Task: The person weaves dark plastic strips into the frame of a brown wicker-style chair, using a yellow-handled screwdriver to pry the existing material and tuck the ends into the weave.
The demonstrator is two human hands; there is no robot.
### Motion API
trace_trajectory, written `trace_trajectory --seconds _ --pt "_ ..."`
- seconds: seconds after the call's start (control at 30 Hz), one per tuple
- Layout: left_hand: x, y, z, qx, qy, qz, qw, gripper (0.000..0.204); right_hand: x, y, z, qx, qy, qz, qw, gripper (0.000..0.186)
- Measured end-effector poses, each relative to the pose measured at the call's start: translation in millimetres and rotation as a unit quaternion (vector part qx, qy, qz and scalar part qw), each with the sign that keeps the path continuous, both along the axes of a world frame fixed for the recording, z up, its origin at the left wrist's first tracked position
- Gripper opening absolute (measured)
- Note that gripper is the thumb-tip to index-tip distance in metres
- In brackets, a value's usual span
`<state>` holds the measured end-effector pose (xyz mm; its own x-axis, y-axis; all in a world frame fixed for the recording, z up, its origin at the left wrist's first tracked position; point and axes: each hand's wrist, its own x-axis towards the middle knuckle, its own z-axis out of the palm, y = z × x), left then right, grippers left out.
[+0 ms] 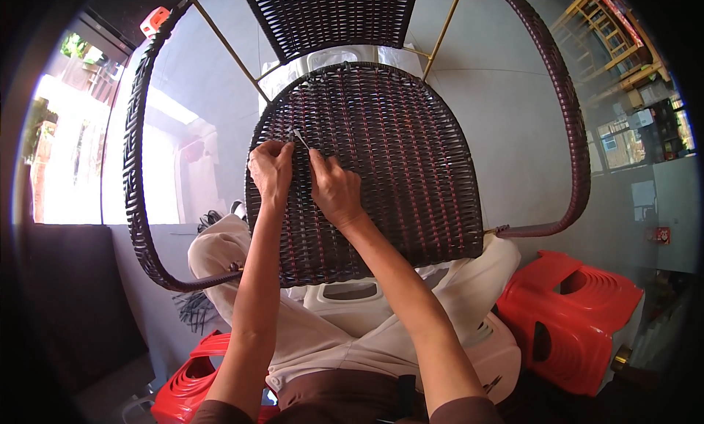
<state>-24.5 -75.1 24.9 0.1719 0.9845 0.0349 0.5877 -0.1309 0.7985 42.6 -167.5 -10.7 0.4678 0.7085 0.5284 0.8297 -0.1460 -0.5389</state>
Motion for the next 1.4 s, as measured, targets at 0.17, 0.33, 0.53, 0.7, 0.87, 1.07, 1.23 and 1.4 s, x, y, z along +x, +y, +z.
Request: trace_trajectory --seconds 0.17,0.33,0.53,0.7,0.87,1.07,1.23,1.4 --pt "8 4 -3 0.012 0.029 0.013 0.999 0.02 3 -1 -5 0.007 0.002 0.014 1.0 0.03" --pt "15 13 -12 0.049 0.01 -0.006 0.999 0.016 4 -1 -3 -0.008 -0.001 0.001 1.0 0.023" --pt "4 25 -5 0.029 -0.013 -0.024 0.999 0.024 -2 1 -7 -0.018 0.009 0.002 1.0 0.022" --pt "13 36 -15 0.142 0.003 -0.072 0.987 0.017 -2 -3 -6 -0.01 0.003 -0.019 1.0 0.022" --pt "20 41 -17 0.112 0.012 -0.084 0.99 0.013 1 -6 -3 -0.011 -0.005 -0.024 1.0 0.023" --pt "11 55 -25 0.117 0.022 -0.1 0.988 0.012 -2 0 -8 -0.035 -0.004 0.007 0.999 0.026" --pt "36 53 -15 0.119 0.028 -0.109 0.987 0.027 5 -6 -11 -0.024 -0.01 0.001 1.0 0.024" --pt "65 70 -12 0.067 0.069 -0.084 0.992 0.02 4 -8 2 -0.029 0.027 -0.019 0.999 0.023"
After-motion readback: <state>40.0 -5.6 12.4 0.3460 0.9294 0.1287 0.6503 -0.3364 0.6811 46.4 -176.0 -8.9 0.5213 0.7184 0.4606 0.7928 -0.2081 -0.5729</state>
